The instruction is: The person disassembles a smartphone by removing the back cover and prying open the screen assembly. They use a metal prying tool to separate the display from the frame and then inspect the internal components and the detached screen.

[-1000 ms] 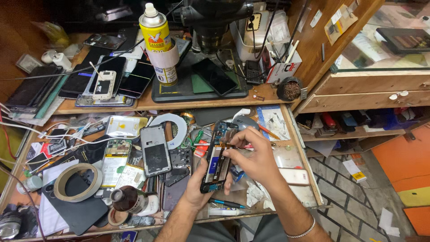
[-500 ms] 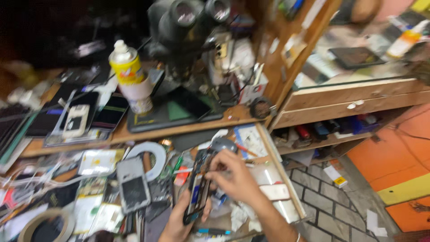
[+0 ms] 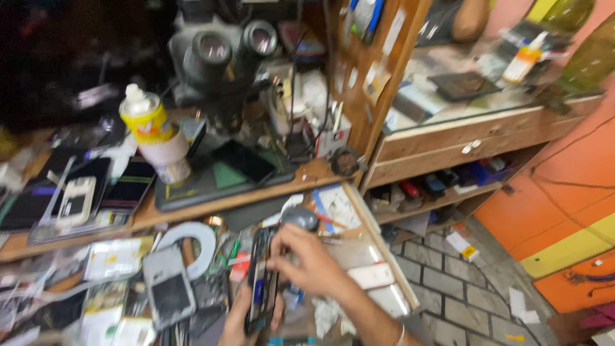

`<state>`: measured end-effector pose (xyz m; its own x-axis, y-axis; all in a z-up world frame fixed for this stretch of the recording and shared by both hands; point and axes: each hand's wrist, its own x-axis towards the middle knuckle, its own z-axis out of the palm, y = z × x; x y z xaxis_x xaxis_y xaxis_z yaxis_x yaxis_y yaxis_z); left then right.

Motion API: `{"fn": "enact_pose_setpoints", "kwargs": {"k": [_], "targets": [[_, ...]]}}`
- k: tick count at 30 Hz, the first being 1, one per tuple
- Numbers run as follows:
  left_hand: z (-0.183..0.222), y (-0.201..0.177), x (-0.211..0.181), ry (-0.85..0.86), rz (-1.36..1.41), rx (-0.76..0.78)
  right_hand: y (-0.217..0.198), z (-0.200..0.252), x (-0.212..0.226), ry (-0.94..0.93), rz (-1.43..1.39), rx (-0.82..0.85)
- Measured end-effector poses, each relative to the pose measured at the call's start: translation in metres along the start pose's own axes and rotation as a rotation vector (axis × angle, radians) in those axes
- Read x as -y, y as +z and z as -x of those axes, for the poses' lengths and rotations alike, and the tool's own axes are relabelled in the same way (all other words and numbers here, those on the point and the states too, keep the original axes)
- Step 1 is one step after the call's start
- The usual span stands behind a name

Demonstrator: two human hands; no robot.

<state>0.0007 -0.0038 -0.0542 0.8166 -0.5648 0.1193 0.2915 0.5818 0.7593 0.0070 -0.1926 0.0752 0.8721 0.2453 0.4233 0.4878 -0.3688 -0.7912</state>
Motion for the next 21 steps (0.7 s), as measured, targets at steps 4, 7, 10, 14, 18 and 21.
{"fn": "enact_pose_setpoints", "kwargs": {"k": [4,7,10,14,18,21], "targets": [[0.007,0.024,-0.013,-0.064,0.164,-0.077,0.008,0.007,-0.007,0.067,0.0,-0.05],[-0.004,0.034,-0.03,-0.049,0.252,-0.256,0.019,0.02,-0.002,-0.005,-0.016,-0.245],[-0.003,0.038,-0.039,0.028,0.403,-0.309,0.034,0.041,0.001,-0.033,0.022,-0.263],[-0.002,0.033,-0.042,0.059,0.426,-0.298,0.045,0.042,0.001,-0.292,0.257,-0.172],[-0.001,0.03,-0.036,0.059,0.42,-0.354,0.043,0.032,0.004,-0.38,0.311,-0.074],[-0.003,0.03,-0.038,0.035,0.339,-0.325,0.041,0.028,0.008,-0.395,0.341,-0.031]]}}
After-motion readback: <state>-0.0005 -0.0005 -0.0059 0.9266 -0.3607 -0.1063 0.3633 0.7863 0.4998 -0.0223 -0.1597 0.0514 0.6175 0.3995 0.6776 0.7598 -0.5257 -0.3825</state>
